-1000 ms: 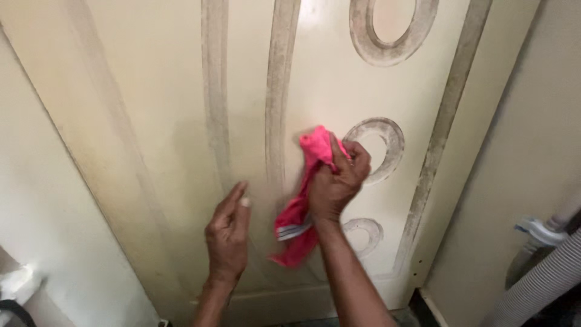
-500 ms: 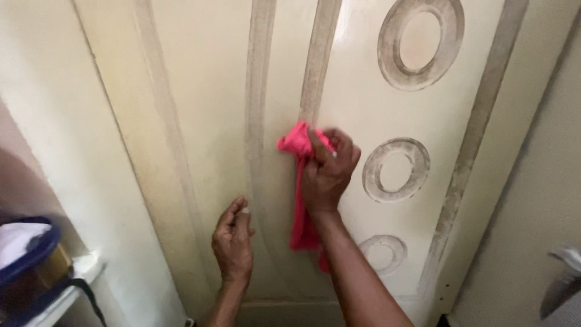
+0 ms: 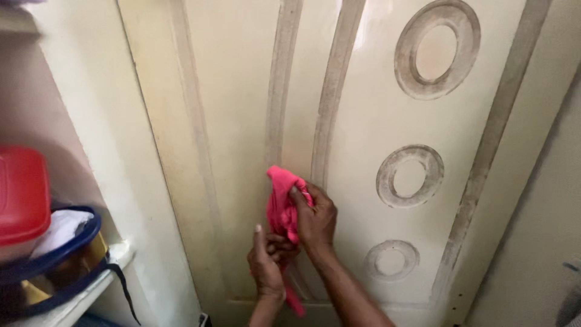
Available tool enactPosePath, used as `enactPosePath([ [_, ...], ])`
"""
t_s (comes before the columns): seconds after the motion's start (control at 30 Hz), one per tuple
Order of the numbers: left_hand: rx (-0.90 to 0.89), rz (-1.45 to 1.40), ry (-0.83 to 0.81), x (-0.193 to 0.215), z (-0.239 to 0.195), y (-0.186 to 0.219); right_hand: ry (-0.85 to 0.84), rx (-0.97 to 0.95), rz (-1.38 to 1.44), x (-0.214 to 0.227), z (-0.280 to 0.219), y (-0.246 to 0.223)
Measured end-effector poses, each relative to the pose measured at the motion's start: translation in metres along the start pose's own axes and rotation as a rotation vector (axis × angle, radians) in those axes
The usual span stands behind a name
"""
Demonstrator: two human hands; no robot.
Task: The person wipes a cream-colored door with a pink cloth. They clean the handle, latch, and decorative panels, moving from top to bottom and covering the entire surface.
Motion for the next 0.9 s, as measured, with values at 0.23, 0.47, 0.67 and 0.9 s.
enactPosePath([
  [0.23,-0.071,0.217,0.205,-0.017,-0.001,0.055,-0.133,-0.614,0.847,-0.020,0.001,-0.005],
  [0.47,0.304,-0.317,-0.216,-0.027,0.020,0.070,-0.139,-0.283,0.408,-0.037,-0.006,0.021],
  [0.67,-0.022,-0.148,0.013,-0.002,0.038,0.059,-0.348,-0.313,0.409,-0.047,-0.036,0.018],
  [0.9,-0.567,0.058,-0.037,0.006,0.039,0.106,-0.277,-0.124,0.001,-0.026,-0.030,-0.003],
])
Point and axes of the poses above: each hand's wrist, its own z-axis towards the middle knuckle, its own x-axis out of the back of the hand, y = z × x, the point moved 3 cm from there along z, towards the middle knuckle, and after that the axes turned 2 degrees about y, right-handed, at the moved point
